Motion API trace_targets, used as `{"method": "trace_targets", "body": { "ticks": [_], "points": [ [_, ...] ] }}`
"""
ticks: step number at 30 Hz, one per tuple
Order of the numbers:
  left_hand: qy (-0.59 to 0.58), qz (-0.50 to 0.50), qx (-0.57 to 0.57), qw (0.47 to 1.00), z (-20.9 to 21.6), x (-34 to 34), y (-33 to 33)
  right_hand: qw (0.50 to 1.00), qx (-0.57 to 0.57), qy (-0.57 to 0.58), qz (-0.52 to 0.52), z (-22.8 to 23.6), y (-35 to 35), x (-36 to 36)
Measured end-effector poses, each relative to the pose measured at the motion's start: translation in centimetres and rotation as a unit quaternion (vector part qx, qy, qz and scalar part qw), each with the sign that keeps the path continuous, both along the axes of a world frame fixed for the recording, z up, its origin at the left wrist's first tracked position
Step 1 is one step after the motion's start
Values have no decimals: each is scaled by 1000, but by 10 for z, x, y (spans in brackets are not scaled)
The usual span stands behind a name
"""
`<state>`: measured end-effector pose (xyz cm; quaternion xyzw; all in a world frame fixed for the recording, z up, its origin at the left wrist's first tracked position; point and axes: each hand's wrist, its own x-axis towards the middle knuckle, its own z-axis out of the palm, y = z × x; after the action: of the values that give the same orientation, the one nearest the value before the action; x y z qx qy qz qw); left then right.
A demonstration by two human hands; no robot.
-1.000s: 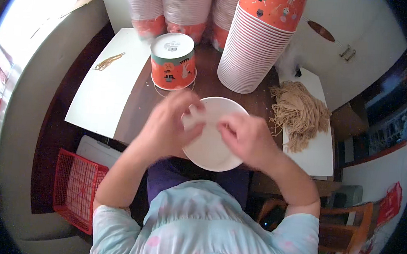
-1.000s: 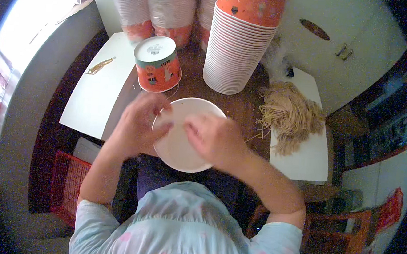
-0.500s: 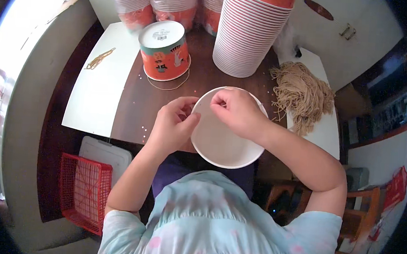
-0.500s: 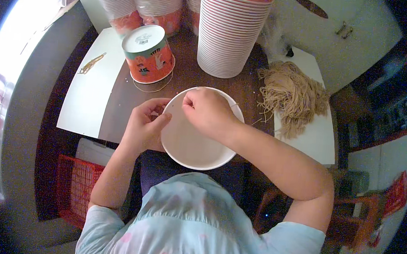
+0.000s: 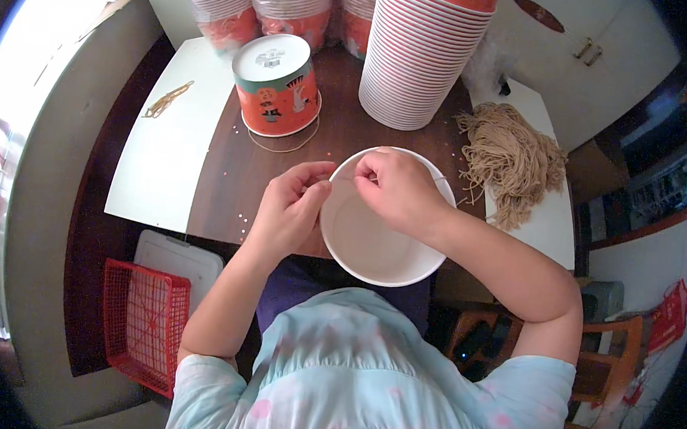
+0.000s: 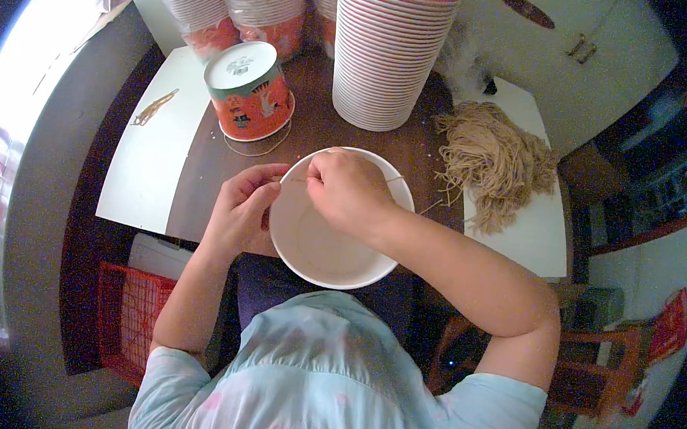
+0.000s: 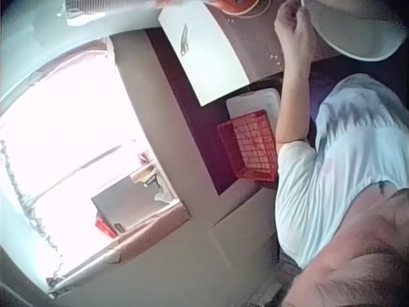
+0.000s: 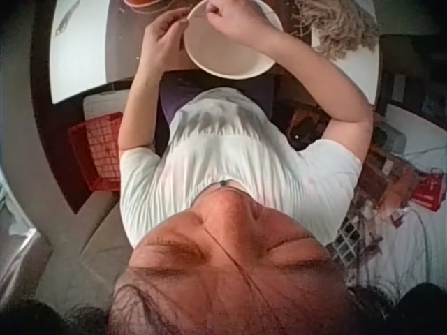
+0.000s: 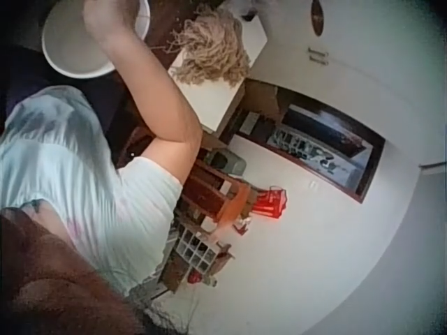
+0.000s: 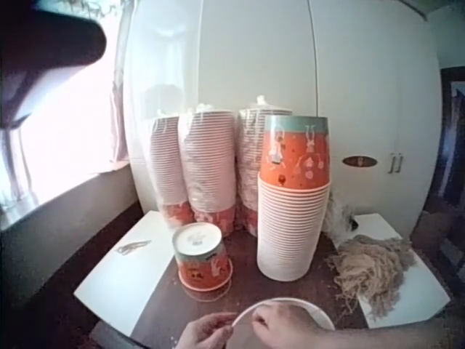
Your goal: Threading a string through holes in a paper bucket to attach a handle.
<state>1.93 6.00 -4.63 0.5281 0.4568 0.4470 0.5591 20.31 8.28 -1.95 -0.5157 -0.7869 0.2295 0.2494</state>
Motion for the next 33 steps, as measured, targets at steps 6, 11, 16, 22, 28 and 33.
{"method": "trace_targets", "body": {
  "ticks": [6,11,16,22,28,33],
  "points": [
    [-11,4,-9,1000,0,1,0,1000,-15,9,1,6,0,-2],
    [124,74,150,978,2,-5,-2,997,-51,62,6,9,-4,4],
    [177,36,174,968,28,-12,-9,994,17,100,43,29,-18,9],
    [79,-65,57,993,47,-8,-12,985,130,73,83,31,-30,8],
    [96,-131,36,986,48,-11,-7,965,233,41,114,32,-34,6],
    [81,-118,31,989,43,-10,-7,959,260,23,112,33,-35,6]
  ]
}}
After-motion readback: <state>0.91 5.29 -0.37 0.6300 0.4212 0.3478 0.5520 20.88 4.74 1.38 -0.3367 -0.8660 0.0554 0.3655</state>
